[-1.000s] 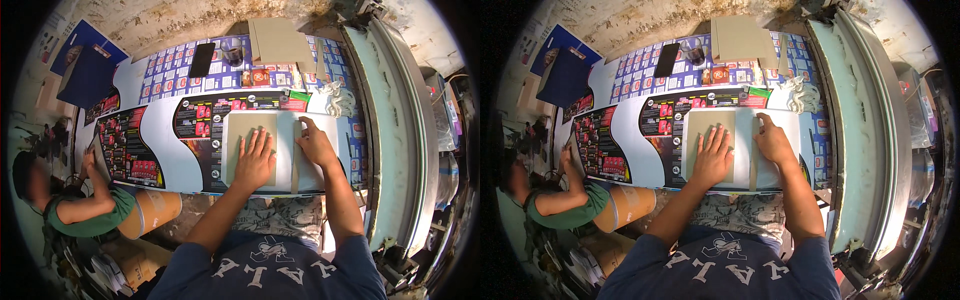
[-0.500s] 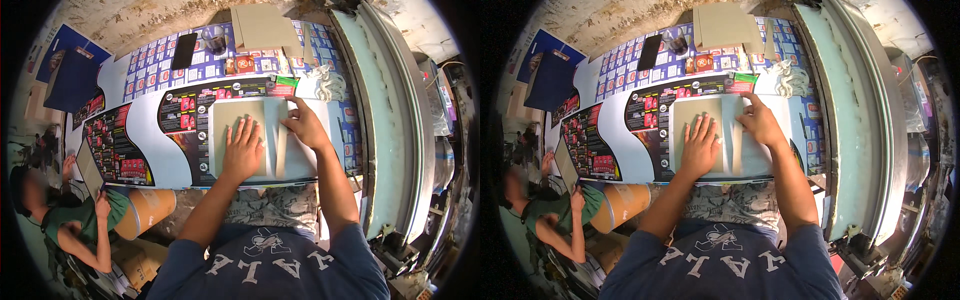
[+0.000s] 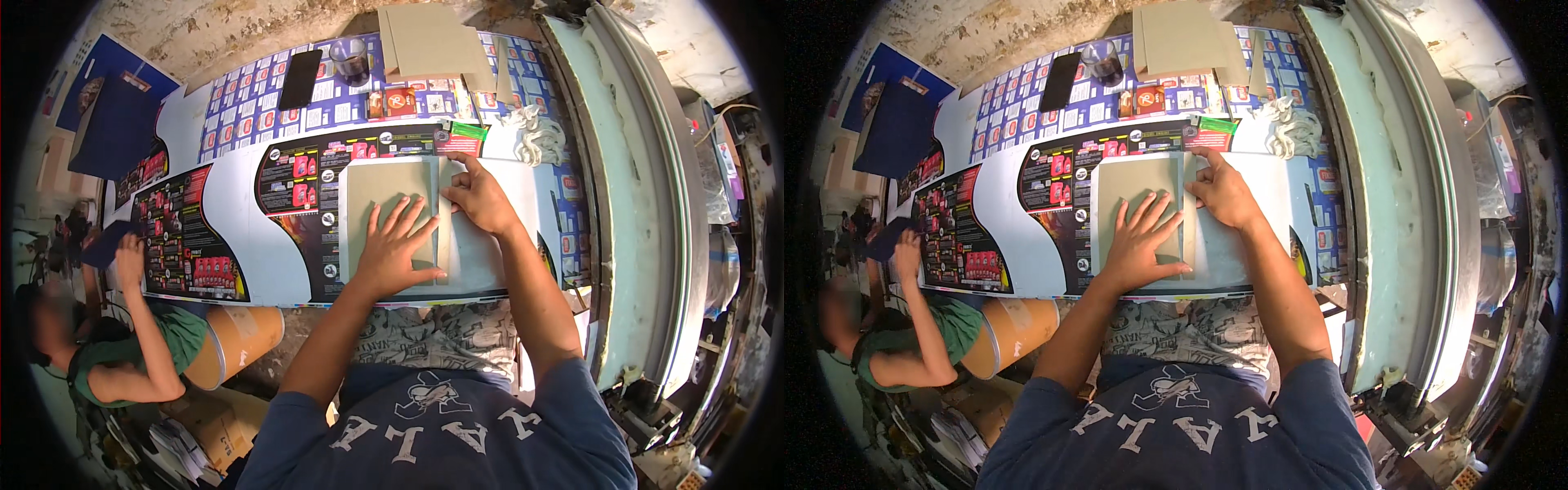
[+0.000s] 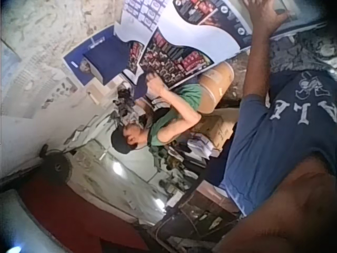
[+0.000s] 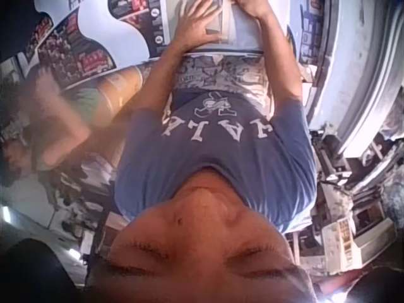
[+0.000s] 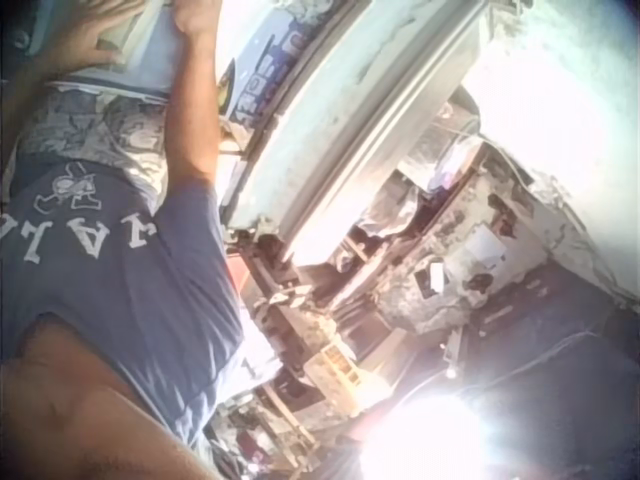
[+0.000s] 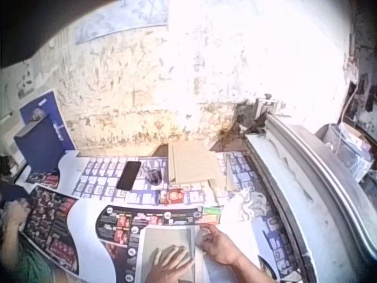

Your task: The person feeds a printed sheet through a glue-applying machine, then places cardboard panels and a spacing strip onto the glued surface to assemble book covers.

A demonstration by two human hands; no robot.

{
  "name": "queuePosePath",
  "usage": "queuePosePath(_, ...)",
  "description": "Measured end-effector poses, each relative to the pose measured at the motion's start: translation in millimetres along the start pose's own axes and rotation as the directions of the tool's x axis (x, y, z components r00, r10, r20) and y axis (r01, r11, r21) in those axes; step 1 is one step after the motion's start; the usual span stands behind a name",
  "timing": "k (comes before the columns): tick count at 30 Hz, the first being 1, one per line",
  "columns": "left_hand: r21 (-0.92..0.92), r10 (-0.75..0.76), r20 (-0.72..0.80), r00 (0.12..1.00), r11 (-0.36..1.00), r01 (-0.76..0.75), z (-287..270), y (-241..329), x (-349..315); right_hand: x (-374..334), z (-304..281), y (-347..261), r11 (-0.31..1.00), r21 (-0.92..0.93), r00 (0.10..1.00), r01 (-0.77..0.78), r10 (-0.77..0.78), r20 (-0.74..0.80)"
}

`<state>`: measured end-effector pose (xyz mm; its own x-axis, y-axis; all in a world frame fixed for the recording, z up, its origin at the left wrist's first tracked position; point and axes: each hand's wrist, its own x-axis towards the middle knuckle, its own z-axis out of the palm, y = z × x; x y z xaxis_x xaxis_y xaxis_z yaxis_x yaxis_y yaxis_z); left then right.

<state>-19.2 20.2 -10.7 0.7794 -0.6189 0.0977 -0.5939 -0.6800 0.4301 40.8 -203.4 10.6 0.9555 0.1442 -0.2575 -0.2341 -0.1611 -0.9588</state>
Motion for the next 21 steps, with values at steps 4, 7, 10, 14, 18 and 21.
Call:
queuePosePath(4, 0.006, 0.002, -0.004, 1.000, 1.000, -0.002, 0.5, 0.3, 0.0, -0.7, 0.1, -1.8, 0.999, -0.039, 1.000, 0.003, -0.003, 0.012)
queuePosePath(7, 0.019, 0.004, -0.005, 1.000, 1.000, -0.004, 0.6, 1.2, 0.0, -3.6, 1.7, -7.1, 0.999, -0.043, 1.000, 0.002, -0.002, -0.007)
queuePosePath(10, 0.023, -0.003, 0.004, 1.000, 1.000, 0.003, -0.7, 2.3, 0.6, -4.9, 3.4, -9.0, 0.993, -0.116, 0.999, -0.004, -0.001, -0.050)
queuePosePath(14, 0.011, -0.012, 0.015, 1.000, 1.000, 0.011, -0.9, 1.7, 0.9, -2.3, 0.9, -11.7, 0.837, -0.536, 0.986, 0.111, -0.159, -0.044)
queuePosePath(18, 0.016, -0.013, 0.038, 0.999, 1.000, 0.013, -1.8, 1.5, 2.0, 8.6, -1.1, -7.5, 0.636, -0.762, 0.974, 0.122, -0.225, -0.031)
queuePosePath(21, 0.016, -0.019, 0.052, 0.998, 1.000, 0.018, -2.2, 1.5, 1.6, 11.1, 1.2, -5.7, 0.586, -0.802, 0.972, 0.115, -0.233, -0.031)
